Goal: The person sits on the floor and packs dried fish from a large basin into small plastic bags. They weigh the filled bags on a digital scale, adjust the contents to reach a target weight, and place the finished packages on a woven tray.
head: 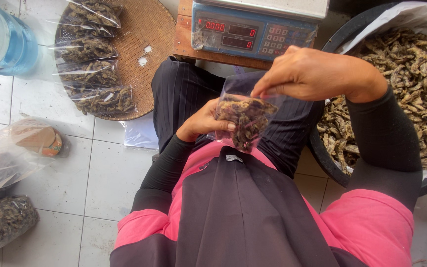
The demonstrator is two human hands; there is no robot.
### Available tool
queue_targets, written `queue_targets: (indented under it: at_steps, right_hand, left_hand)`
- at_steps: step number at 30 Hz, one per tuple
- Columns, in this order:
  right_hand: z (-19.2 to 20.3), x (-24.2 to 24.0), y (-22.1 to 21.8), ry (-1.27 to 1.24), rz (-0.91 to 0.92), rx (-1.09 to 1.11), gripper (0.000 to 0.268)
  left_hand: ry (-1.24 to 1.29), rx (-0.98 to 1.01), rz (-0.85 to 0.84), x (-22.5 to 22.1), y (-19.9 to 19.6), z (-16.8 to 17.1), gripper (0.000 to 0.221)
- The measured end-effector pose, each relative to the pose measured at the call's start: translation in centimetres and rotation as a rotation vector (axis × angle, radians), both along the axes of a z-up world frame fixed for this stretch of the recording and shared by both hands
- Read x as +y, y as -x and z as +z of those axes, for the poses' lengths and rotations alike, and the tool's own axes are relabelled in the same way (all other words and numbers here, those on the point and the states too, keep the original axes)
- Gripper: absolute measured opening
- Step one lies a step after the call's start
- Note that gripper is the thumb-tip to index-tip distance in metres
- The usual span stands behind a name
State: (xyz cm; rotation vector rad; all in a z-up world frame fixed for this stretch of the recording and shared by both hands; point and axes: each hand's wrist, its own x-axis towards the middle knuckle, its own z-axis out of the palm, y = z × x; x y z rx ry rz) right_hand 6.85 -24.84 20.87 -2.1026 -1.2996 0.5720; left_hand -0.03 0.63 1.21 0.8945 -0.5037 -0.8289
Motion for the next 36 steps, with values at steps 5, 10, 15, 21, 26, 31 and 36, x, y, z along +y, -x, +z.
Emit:
queue_targets:
  at_steps: [5, 10, 15, 21, 26, 31, 36]
  right_hand:
    - [0.4, -1.3, 0.9, -0.224, -0.359, -0.001, 0.015]
    - [-2.2, -4.7, 1.6, -0.447, -0.555, 0.195, 0.01]
    - [-8.9, -9.3, 2.7, -0.718, -0.76, 0.258, 0.01]
    - [-18.6, -15.6, 3.6, -1.014, -1.122, 0.24, 0.01]
    - [-25.6, -18.8, 5.6, -1.171, -1.567, 0.145, 0.014]
    - [-29.1, -21.3, 7.4, -1.231, -1.753, -0.053, 0.015]
    - [-29.7, -23.2, 8.4, -1.086, -1.851, -0.286, 0.019]
  left_hand:
    - [-0.033, -0.145, 0.212, 2.1, -0.7, -0.3, 0.065]
    - [-0.086, -0.067, 0.524, 5.8, -0.7, -1.6, 0.059]
    - [0.056, -0.098, 1.092, 10.9, -2.8, -4.6, 0.046]
    - [-0.074, -0.072, 1.693, 20.7, -5.8, -11.2, 0.052]
    - [-0.323, 0.146, 1.995, 27.1, -6.4, -19.0, 0.064]
    - [-0.427, 0.362, 2.081, 28.6, -6.8, -25.0, 0.068]
    - [-0.388, 0.607, 2.076, 28.8, -8.7, -26.7, 0.069]
